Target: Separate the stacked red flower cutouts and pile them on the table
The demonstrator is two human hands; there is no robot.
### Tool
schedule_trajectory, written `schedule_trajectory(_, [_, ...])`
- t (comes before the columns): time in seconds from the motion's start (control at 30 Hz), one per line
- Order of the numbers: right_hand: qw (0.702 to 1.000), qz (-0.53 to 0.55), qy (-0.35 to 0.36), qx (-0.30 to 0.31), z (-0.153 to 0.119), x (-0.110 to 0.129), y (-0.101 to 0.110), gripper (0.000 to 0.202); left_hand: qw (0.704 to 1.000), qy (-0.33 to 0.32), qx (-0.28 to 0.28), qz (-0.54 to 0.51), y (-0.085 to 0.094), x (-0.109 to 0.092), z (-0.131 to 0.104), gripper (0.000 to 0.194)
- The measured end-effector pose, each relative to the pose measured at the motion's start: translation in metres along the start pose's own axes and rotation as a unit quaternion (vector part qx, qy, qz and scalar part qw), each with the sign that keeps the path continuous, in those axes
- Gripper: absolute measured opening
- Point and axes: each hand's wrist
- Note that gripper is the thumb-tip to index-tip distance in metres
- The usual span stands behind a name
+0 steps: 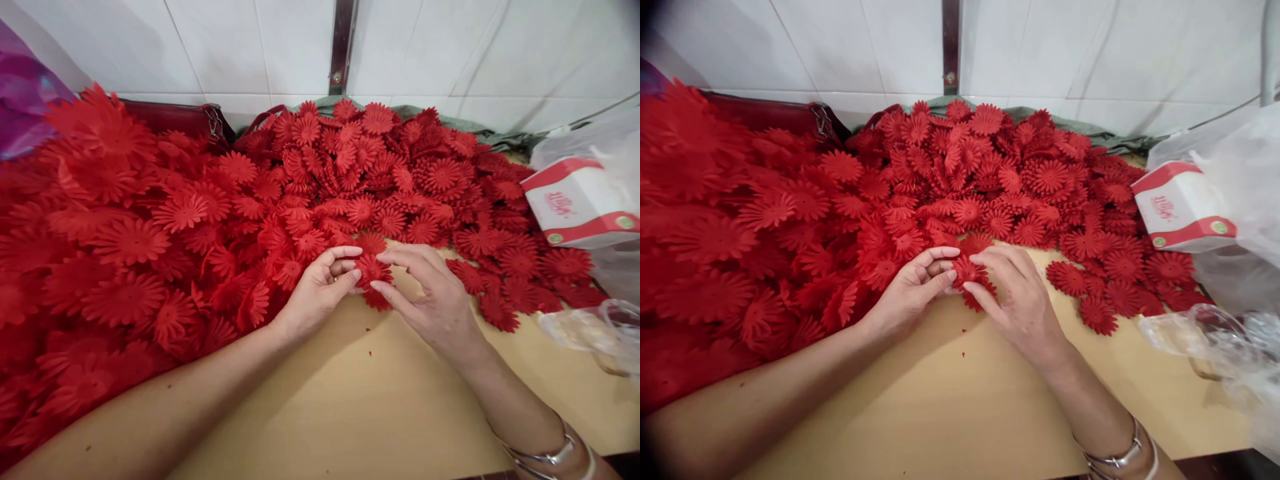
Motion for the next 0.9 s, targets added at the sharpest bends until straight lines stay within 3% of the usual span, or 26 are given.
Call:
schedule_trajectory(0.27, [0.999,0.044,-0.009,0.014,-0.003,-0.001,-0.004,0.019,1.0,0.012,-0.003,-0.02,0.0,0.0,0.0,0.038])
schedule_trajectory(0.43, [1.0,0.016,0.0,0.003,-0.006,-0.001,-0.007,0.016,0.994,-0.045,0.002,0.097,-0.002,0.0,-0.004,0.032])
schedule_trajectory(0.57, [0.999,0.034,-0.002,0.008,-0.006,-0.002,-0.004,0.017,0.985,-0.07,0.06,0.143,-0.003,-0.001,-0.005,0.038])
schedule_trajectory(0.77, [0.991,0.102,-0.086,0.032,-0.006,-0.001,0.002,0.011,0.979,-0.094,0.094,0.157,-0.004,0.0,-0.005,0.017])
schedule_trajectory(0.9, [0.977,0.147,-0.138,0.073,-0.008,0.002,-0.001,0.009,0.976,-0.101,0.096,0.17,-0.005,0.003,-0.009,0.026])
Point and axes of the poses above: each hand's wrist, its own z-axis towards the middle knuckle, its own y-axis out of the back of the hand, x = y × z, and after that the axes turned 12 degrees about -y, right-handed
